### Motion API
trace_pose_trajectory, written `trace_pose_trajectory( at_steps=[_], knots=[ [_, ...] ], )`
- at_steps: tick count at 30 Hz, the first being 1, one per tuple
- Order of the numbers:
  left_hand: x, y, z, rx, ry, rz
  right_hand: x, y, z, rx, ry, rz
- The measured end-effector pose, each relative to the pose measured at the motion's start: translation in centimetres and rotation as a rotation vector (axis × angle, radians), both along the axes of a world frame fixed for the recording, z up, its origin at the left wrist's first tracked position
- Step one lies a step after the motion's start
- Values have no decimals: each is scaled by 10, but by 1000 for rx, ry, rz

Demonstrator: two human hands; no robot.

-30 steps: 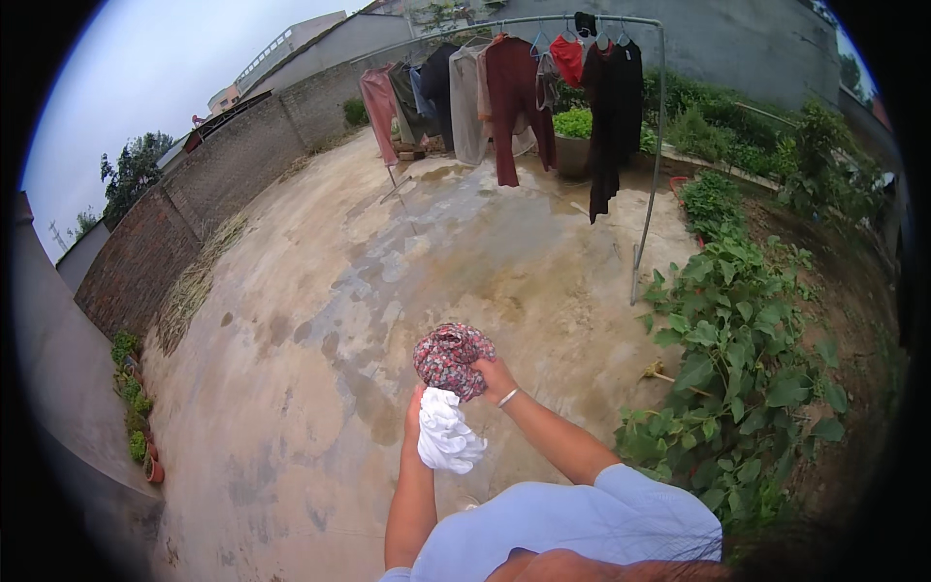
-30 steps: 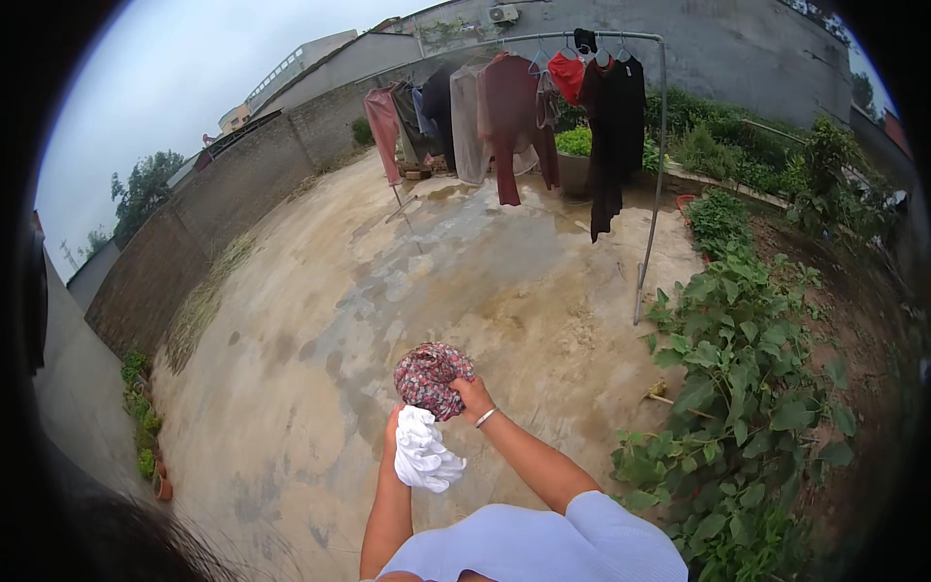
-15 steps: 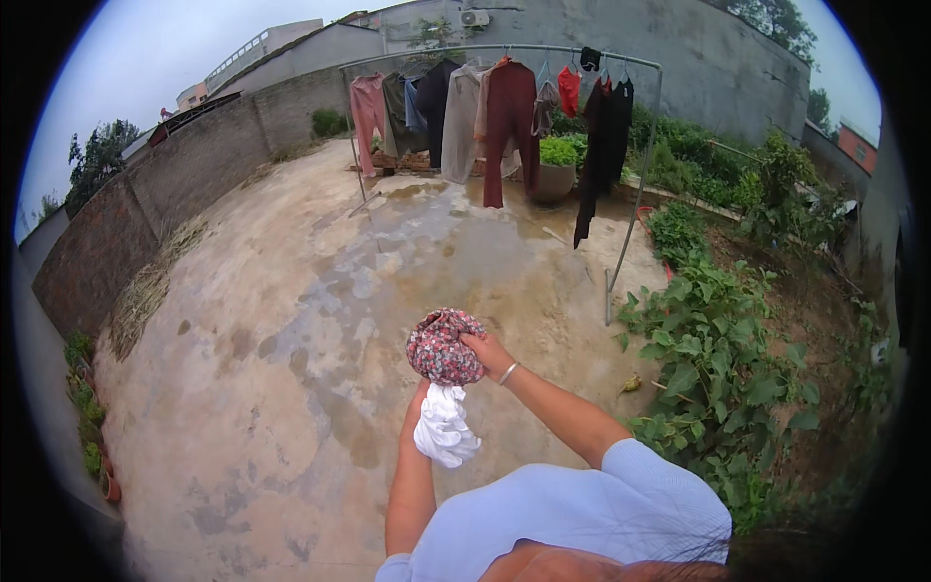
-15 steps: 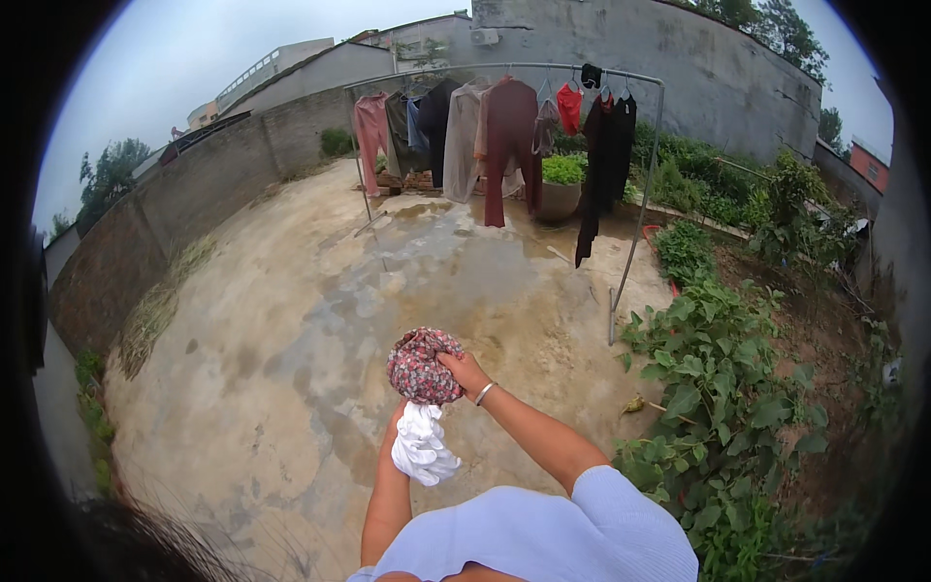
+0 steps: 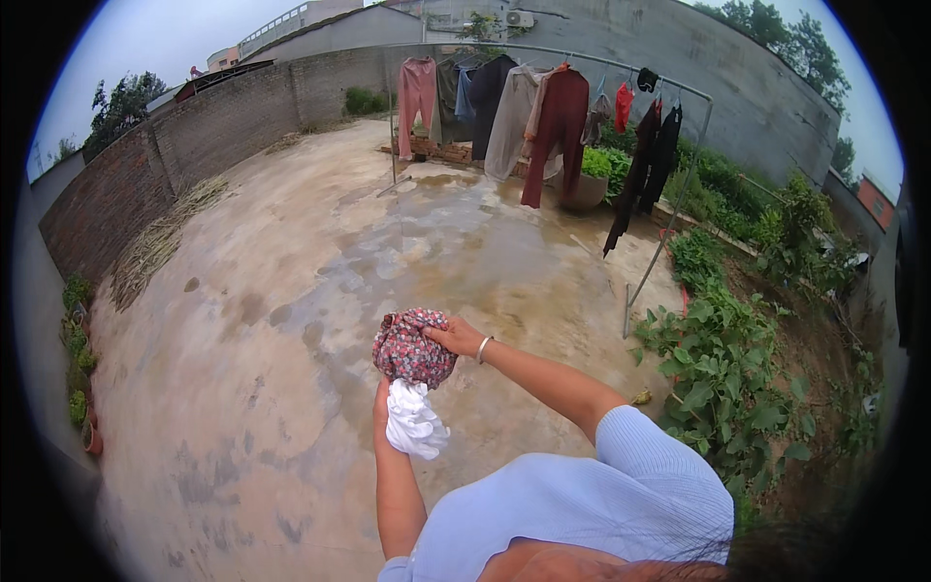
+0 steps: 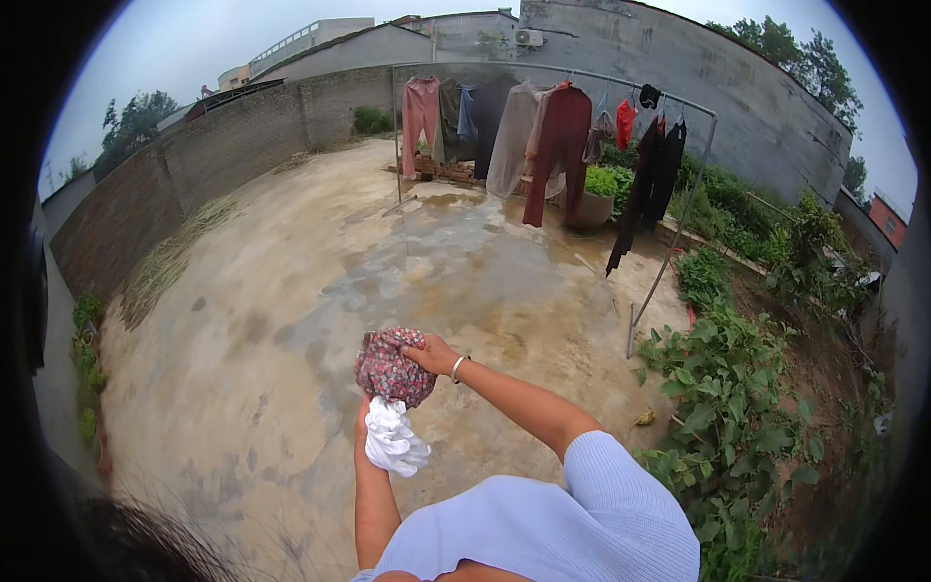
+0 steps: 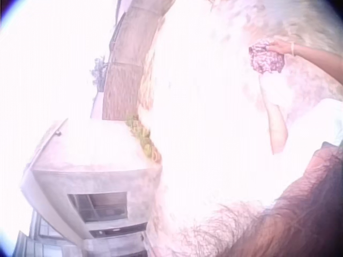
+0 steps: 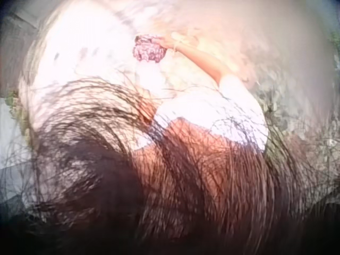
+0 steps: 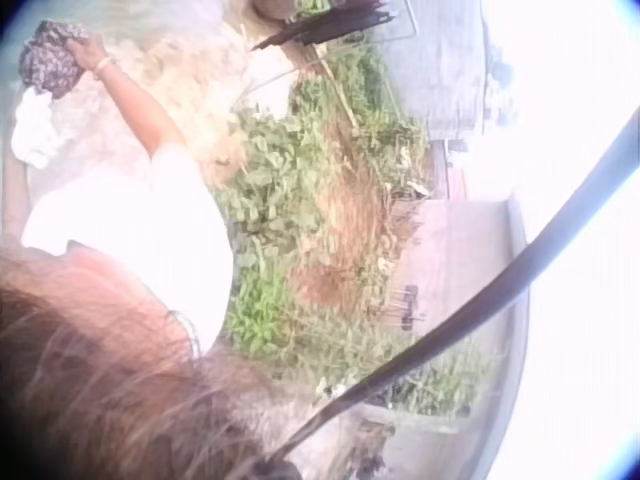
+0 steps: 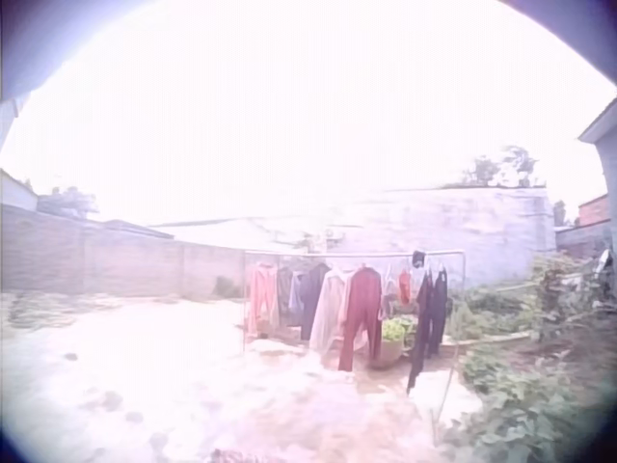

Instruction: The person hand-washes a patterned cloth and a white cloth in basins of soapy water, rinses them, and hangs them on a clothesline to dry. The person scrubs the items, wrings out excess water, and uses hangers to place the garments on the line.

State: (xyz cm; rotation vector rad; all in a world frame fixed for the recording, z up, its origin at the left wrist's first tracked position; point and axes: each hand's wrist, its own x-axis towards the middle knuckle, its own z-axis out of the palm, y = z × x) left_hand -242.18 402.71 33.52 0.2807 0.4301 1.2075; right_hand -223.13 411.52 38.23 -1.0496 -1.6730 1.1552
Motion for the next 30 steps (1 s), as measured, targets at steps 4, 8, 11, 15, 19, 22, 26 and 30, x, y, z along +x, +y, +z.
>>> trace_pose_trajectory(
  at_steps=[4, 8, 11, 15, 19, 22, 26, 30],
  knots=[
    [-47, 5, -40, -11, 9, 91, -48, 19, 22, -42, 154, -11],
    [-77, -12, -39, -41, -11, 364, -79, 36, 32, -130, 324, -116],
    [-132, -17, -85, 58, -63, 354, -105, 46, 44, -171, 486, -118],
    [-153, -46, -90, 1, 81, 629, -116, 64, 46, -262, 645, -164],
    [-180, -100, -93, -5, 197, 800, -128, 77, 48, -301, 764, -102],
    [-203, -136, -107, -107, 404, 842, -135, 88, 48, -297, 890, -33],
    [-216, -167, -127, -149, 319, 831, -143, 111, 61, -330, 946, 79],
    [-217, -170, -117, -218, 309, 874, -153, 124, 85, -358, 890, 254]
  ],
)
